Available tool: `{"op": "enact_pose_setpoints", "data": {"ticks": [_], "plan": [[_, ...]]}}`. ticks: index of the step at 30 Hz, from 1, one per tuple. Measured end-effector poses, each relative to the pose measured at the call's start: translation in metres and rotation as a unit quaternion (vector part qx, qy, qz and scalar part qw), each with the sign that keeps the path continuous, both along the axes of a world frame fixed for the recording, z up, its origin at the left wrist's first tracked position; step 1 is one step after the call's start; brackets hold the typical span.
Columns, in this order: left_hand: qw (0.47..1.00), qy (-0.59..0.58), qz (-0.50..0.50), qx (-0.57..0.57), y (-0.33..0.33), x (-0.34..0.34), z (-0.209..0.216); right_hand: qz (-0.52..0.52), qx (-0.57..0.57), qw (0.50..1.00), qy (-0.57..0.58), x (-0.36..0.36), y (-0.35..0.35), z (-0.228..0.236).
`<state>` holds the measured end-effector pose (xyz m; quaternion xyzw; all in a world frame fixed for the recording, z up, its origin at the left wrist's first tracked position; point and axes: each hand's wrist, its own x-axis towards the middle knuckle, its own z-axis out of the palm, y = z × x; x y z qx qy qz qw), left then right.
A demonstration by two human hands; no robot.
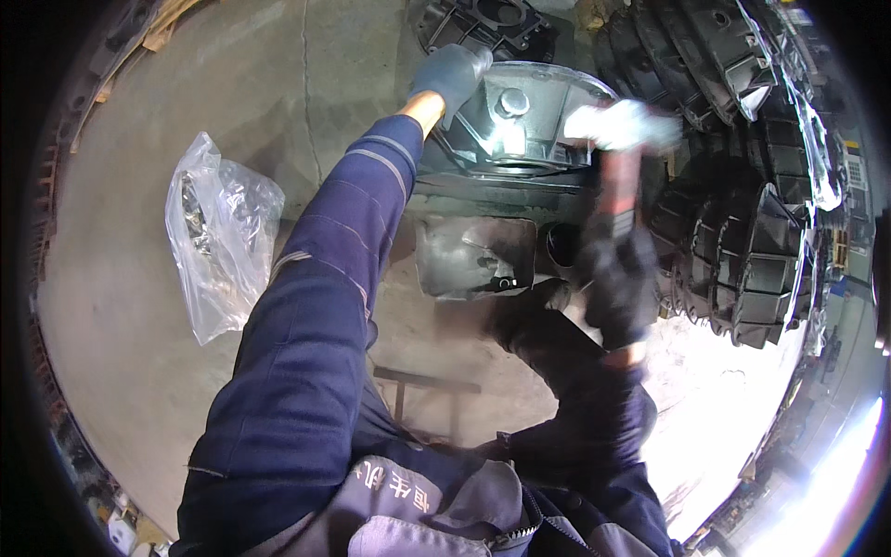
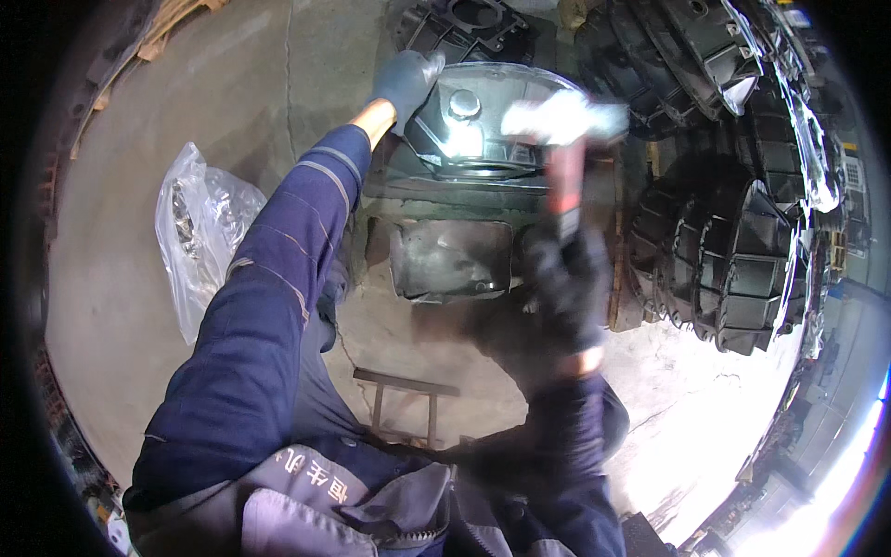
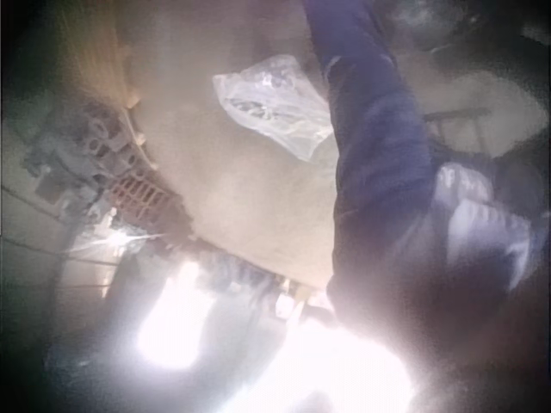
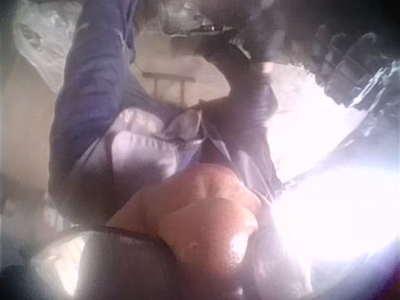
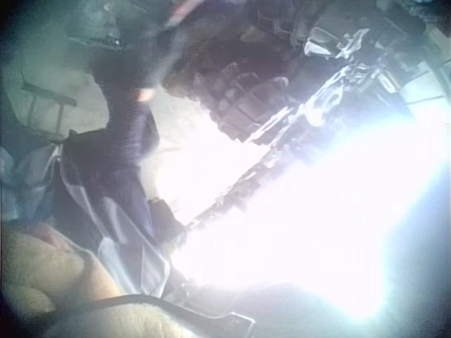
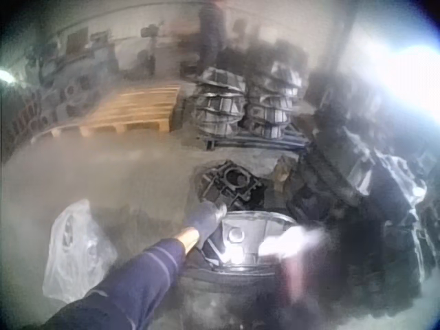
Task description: The person repeatedly picks up metal housings, places them on a stand, and uses a hammer to tap them into place. They then remove the parts and place them on the floor among other similar components.
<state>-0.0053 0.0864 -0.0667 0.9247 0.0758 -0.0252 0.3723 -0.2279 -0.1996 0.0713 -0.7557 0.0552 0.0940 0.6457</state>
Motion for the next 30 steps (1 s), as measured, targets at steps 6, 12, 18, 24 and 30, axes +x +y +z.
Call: {"op": "enact_pose_setpoints", "data": {"ticks": [6,12,18,24,30], "plan": [[1.000,-0.004,-0.004,0.000,-0.001,-0.001,0.000,-0.145,-0.097,0.940,-0.293,0.071,0.022,0.063],[0.998,0.008,-0.010,-0.053,0.004,-0.009,0.006,0.103,-0.552,0.819,-0.122,0.082,0.012,-0.019],[1.000,-0.002,-0.011,-0.022,-0.003,-0.005,0.007,0.033,-0.380,0.855,-0.353,0.113,-0.023,0.095],[1.000,-0.006,-0.001,-0.025,-0.005,0.000,0.001,-0.063,-0.288,0.903,-0.314,0.100,0.023,0.036],[0.999,-0.027,0.018,0.018,-0.007,-0.004,0.001,0.137,-0.511,0.806,-0.265,0.107,-0.003,0.018]]}}
